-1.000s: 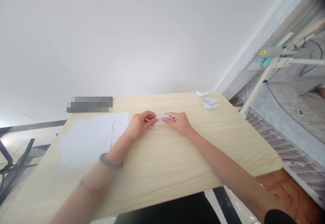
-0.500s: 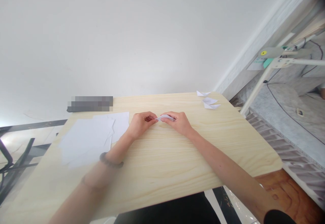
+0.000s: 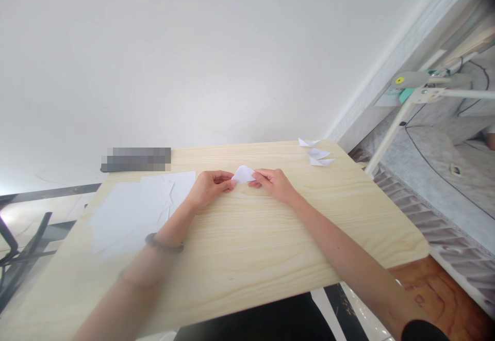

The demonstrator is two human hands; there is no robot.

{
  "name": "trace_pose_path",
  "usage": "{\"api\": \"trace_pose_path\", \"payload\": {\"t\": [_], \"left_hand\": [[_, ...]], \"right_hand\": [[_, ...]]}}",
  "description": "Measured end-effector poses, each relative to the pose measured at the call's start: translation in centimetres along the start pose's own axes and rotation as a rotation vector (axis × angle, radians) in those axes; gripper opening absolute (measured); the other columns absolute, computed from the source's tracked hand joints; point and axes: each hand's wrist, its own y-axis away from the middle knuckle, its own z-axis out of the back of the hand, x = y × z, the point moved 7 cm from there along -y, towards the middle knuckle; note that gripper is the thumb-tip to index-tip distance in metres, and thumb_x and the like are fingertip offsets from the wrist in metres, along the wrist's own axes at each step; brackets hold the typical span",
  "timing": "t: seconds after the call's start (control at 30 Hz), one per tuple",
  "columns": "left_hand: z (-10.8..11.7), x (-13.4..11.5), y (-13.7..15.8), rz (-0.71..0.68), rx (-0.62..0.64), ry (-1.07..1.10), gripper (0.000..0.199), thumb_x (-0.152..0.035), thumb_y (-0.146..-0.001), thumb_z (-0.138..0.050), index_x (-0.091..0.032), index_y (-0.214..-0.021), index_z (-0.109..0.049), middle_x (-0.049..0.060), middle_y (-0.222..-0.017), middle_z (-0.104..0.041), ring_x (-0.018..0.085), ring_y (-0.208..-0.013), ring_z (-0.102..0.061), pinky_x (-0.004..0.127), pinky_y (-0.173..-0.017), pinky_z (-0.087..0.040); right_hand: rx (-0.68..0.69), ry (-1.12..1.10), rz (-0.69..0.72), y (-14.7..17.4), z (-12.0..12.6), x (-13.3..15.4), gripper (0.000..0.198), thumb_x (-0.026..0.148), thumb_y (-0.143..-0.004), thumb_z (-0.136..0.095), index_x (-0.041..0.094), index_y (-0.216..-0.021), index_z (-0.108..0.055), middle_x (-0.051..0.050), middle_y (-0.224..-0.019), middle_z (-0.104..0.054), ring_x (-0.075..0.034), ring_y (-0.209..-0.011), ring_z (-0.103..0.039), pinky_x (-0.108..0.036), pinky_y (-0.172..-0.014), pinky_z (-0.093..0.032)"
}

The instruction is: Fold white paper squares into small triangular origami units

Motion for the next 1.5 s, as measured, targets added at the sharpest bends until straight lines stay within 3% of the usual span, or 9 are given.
{"api": "trace_pose_path", "payload": {"t": [0.23, 0.43, 0.6, 0.77, 0.9, 1.23, 1.5], "left_hand": [[-0.1, 0.1, 0.0, 0.021, 0.008, -0.039, 0.034, -0.043, -0.071, -0.056, -0.014, -0.086, -0.065, 0.005, -0.07, -0.067, 0.016, -0.065, -0.062, 0.026, -0.063, -0.05], [-0.4, -0.6, 0.0, -0.017, -0.017, -0.086, 0.03, -0.041, -0.072, -0.055, -0.013, -0.079, -0.064, 0.005, -0.065, -0.066, 0.015, -0.059, -0.06, 0.024, -0.058, -0.048], [-0.6, -0.3, 0.1, -0.002, 0.037, -0.068, 0.031, -0.042, -0.075, -0.052, -0.014, -0.083, -0.063, 0.004, -0.065, -0.065, 0.014, -0.06, -0.06, 0.024, -0.059, -0.048], [-1.3, -0.6, 0.5, 0.033, 0.202, -0.017, 0.033, -0.044, -0.079, -0.046, -0.016, -0.081, -0.064, 0.004, -0.07, -0.066, 0.012, -0.054, -0.058, 0.021, -0.052, -0.047], [-1.6, -0.9, 0.7, 0.036, 0.266, 0.001, 0.027, -0.038, -0.077, -0.052, -0.015, -0.074, -0.065, 0.002, -0.062, -0.064, 0.01, -0.053, -0.056, 0.019, -0.052, -0.046], [-1.5, -0.6, 0.4, 0.081, 0.201, 0.014, 0.026, -0.035, -0.076, -0.054, -0.012, -0.067, -0.062, 0.003, -0.062, -0.063, 0.009, -0.054, -0.055, 0.02, -0.056, -0.046], [-0.9, -0.1, 0.4, 0.062, 0.162, 0.087, 0.029, -0.039, -0.075, -0.055, -0.012, -0.08, -0.061, 0.004, -0.07, -0.064, 0.01, -0.055, -0.055, 0.022, -0.054, -0.047]], "right_hand": [[-0.018, 0.041, 0.022, -0.1, -0.1, 0.2, 0.034, 0.042, -0.084, -0.04, 0.017, -0.083, -0.064, -0.004, -0.076, -0.069, -0.015, -0.069, -0.065, -0.025, -0.067, -0.049], [-0.026, -0.081, -0.019, -0.2, -0.4, -0.4, 0.039, 0.046, -0.082, -0.039, 0.014, -0.085, -0.063, -0.007, -0.078, -0.068, -0.016, -0.071, -0.066, -0.024, -0.065, -0.052], [-0.049, -0.129, -0.039, -0.3, -0.4, -0.7, 0.037, 0.046, -0.08, -0.044, 0.014, -0.089, -0.062, -0.006, -0.072, -0.068, -0.014, -0.066, -0.065, -0.025, -0.064, -0.052], [-0.076, -0.135, -0.056, -0.2, -0.2, -0.9, 0.035, 0.046, -0.076, -0.05, 0.015, -0.083, -0.063, -0.004, -0.066, -0.066, -0.014, -0.062, -0.064, -0.025, -0.063, -0.052], [-0.071, -0.119, -0.053, -0.2, -0.2, -0.8, 0.035, 0.046, -0.077, -0.048, 0.015, -0.082, -0.063, -0.004, -0.065, -0.066, -0.014, -0.06, -0.063, -0.025, -0.062, -0.051], [-0.072, -0.088, -0.046, -0.1, -0.4, -0.6, 0.036, 0.046, -0.08, -0.044, 0.015, -0.08, -0.063, -0.004, -0.066, -0.066, -0.014, -0.061, -0.063, -0.024, -0.063, -0.05], [0.039, -0.253, -0.061, -0.2, -0.9, -0.8, 0.034, 0.043, -0.078, -0.048, 0.013, -0.088, -0.061, -0.006, -0.074, -0.067, -0.016, -0.071, -0.065, -0.024, -0.063, -0.049]]}}
